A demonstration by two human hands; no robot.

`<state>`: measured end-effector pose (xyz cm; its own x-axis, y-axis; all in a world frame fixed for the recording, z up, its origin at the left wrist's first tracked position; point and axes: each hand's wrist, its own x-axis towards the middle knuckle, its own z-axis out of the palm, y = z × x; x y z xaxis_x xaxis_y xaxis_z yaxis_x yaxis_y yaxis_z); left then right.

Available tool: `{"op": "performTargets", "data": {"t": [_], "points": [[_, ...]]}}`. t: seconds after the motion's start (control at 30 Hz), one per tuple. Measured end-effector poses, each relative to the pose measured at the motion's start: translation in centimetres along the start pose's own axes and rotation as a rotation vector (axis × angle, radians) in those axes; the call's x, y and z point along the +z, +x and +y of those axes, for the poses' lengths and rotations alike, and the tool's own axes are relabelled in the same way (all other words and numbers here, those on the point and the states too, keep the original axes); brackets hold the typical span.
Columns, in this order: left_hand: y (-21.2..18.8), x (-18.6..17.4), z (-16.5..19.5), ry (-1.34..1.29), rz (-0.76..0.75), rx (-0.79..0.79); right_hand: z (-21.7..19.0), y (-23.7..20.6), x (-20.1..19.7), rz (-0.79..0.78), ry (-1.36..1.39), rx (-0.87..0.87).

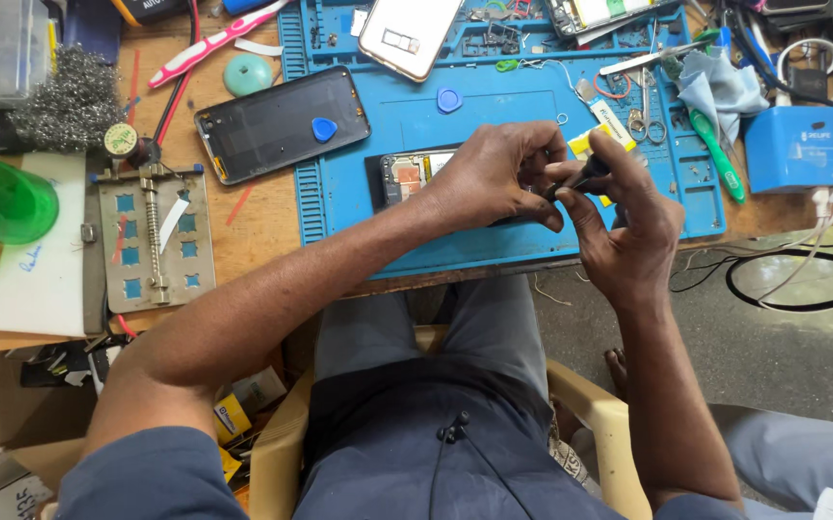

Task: The person repairs a smartphone at a workbench. They handle the phone, open its back cover, use a screwdriver on internal components, and use tweezers to work on the exposed battery and internals, manipulating small parts on a blue repair mat.

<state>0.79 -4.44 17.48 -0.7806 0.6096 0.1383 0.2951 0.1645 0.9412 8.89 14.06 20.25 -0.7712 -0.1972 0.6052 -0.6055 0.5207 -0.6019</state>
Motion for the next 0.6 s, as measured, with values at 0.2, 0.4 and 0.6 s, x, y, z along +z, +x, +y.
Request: {"op": "performTargets", "data": {"t": [0.2,0.4,0.6], "points": [[-0.5,-0.1,-0.8,-0.225,-0.074,0.114,-0.4,-0.4,0.1,0.089,-0.205,0.01],[-0.3,0.4,-0.6,-0.047,0.043,0.155,-0.7,-0.2,-0.7,-0.06,0.011,0.052],[-0.6,0.1,0.1,-0.164,-0.058,-0.024,-0.6,-0.4,-0.9,-0.045,0.014,0.043]]}}
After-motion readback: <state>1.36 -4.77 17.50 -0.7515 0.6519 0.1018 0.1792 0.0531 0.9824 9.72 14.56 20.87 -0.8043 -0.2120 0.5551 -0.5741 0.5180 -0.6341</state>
